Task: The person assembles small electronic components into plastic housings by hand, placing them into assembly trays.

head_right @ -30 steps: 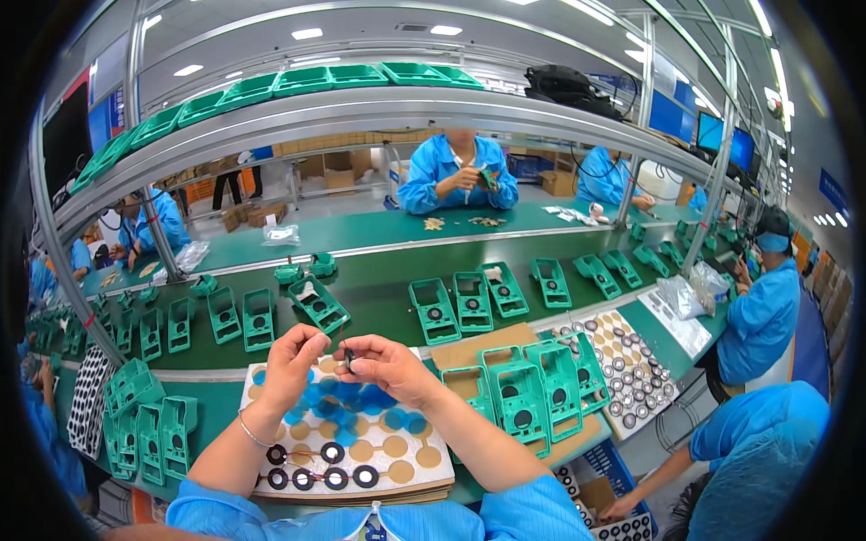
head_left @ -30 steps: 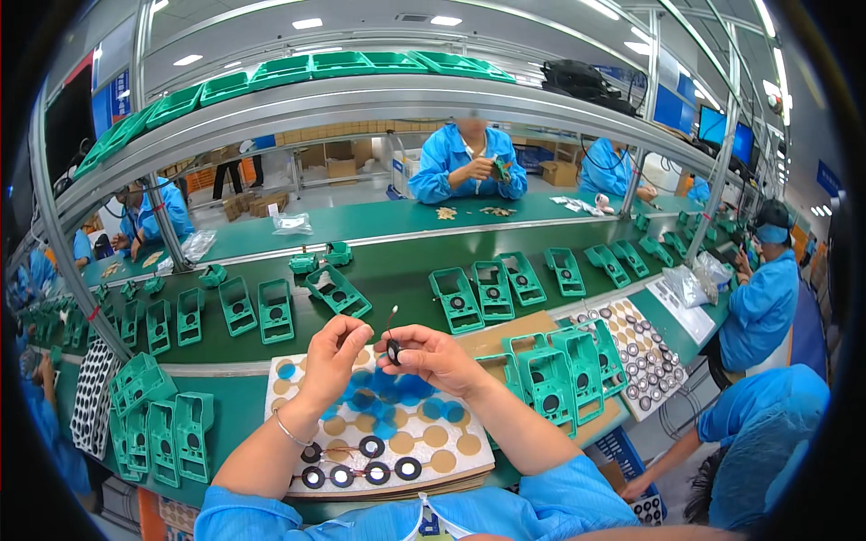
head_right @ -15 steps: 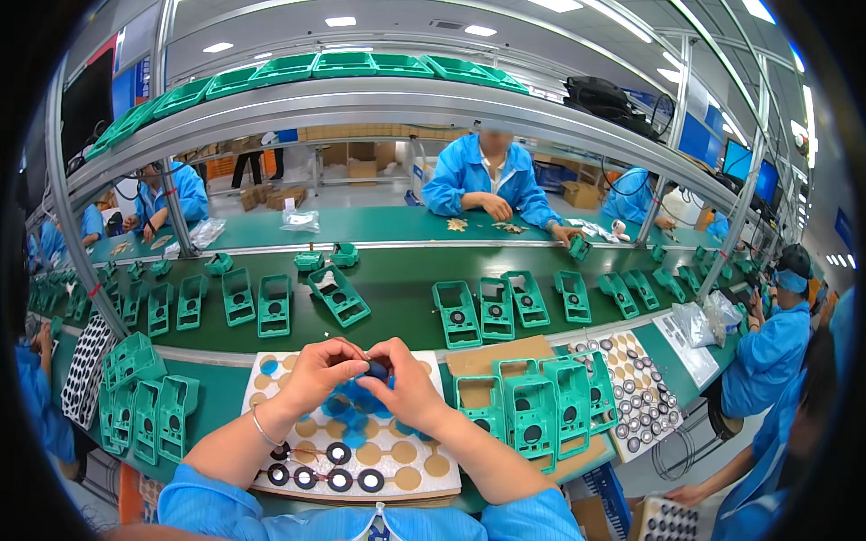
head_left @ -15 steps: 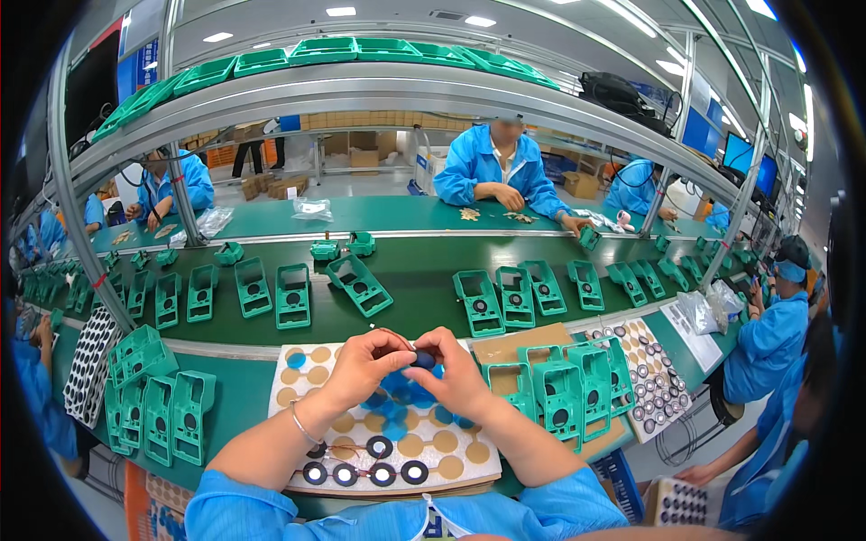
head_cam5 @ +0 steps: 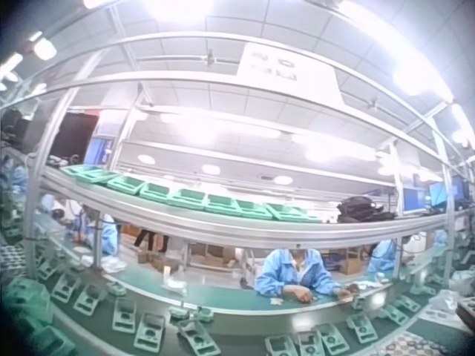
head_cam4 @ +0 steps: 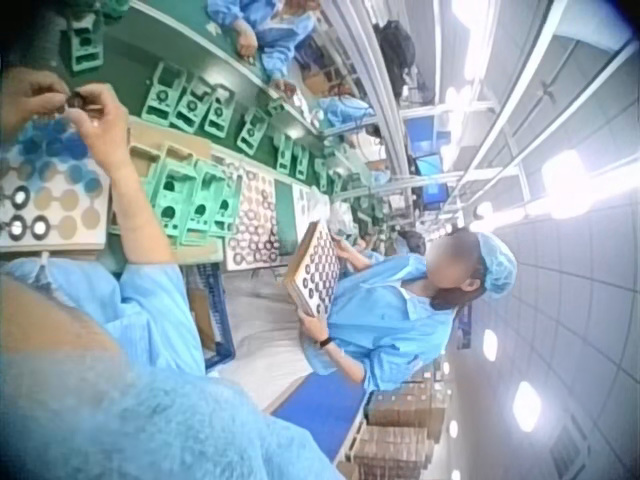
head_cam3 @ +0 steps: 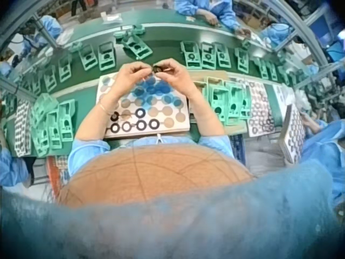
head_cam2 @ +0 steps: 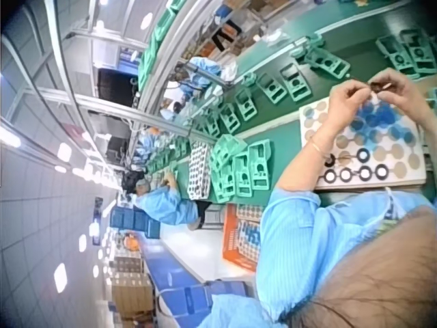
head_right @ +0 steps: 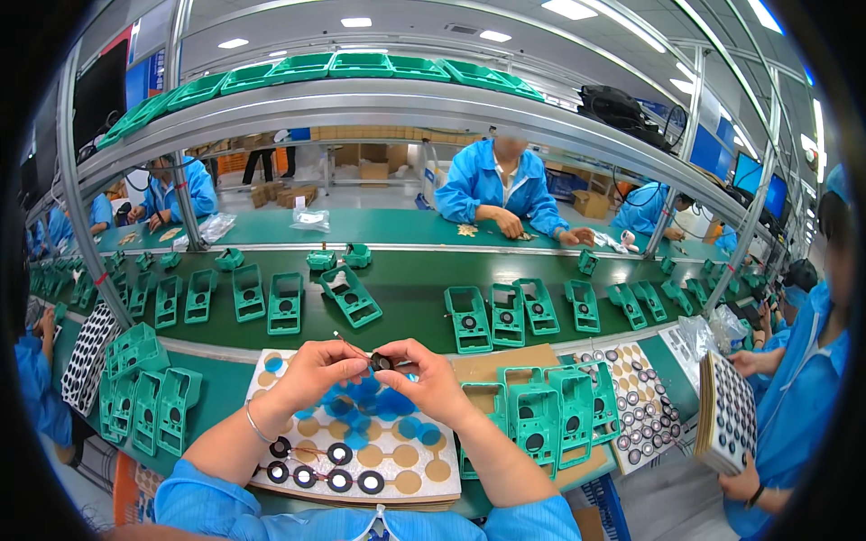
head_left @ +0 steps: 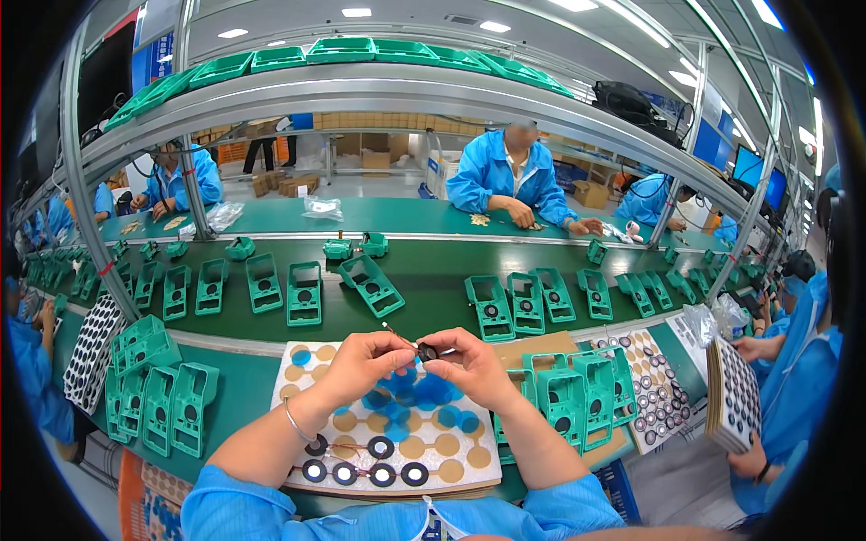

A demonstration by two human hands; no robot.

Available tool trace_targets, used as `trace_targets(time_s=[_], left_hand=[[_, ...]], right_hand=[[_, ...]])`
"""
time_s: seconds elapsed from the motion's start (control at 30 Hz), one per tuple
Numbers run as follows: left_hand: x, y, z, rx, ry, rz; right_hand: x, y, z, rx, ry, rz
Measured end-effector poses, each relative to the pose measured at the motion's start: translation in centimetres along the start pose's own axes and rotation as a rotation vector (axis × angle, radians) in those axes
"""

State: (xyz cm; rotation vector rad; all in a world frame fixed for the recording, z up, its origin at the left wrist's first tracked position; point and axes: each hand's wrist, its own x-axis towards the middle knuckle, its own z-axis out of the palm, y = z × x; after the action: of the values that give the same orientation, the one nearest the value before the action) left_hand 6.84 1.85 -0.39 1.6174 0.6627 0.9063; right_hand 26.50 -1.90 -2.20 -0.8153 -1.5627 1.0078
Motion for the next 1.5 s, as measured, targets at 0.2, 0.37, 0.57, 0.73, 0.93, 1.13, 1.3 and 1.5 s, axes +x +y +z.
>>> trace_targets(time_s=[0.2, 0.37, 0.57, 0.73, 0.93, 1.13, 1.3, 1.5], left_hand=[[0.2, -0.3, -0.4, -0.069, -0.042, -0.121], [0.5, -0.9, -0.6, -0.095, -0.061, -0.151], [0.7, -1.7, -0.7, -0.301, -0.067, -0.205], [1.2, -3.0, -1.6, 0.065, -0.069, -0.150], [0.6, -2.0, -1.3, 1.057, -0.172, 0.094], [0.7, -1.3, -1.0, 1.310, -0.189, 0.059], [2.3, 0.5, -2.4, 1.329, -0.188, -0.052], [11.2, -1.5, -7.0, 0.751, 0.103, -0.287]], right_hand=[[-0.2, -1.1, 0.4, -0.440, 0.020, -0.201], [0.0, -0.8, 0.4, -0.531, 0.027, -0.315], [-0.2, 0.4, 0.7, -0.284, 0.028, -0.157], [0.4, 0.5, -0.3, -0.068, 0.160, -0.092], [0.6, -0.7, -1.4, 0.194, 0.363, -0.083], [0.6, 0.0, -1.0, 0.184, 0.274, -0.072], [0.6, -0.4, -1.0, 0.199, 0.253, -0.078], [0.7, 0.2, -1.5, 0.180, 0.399, -0.095]])
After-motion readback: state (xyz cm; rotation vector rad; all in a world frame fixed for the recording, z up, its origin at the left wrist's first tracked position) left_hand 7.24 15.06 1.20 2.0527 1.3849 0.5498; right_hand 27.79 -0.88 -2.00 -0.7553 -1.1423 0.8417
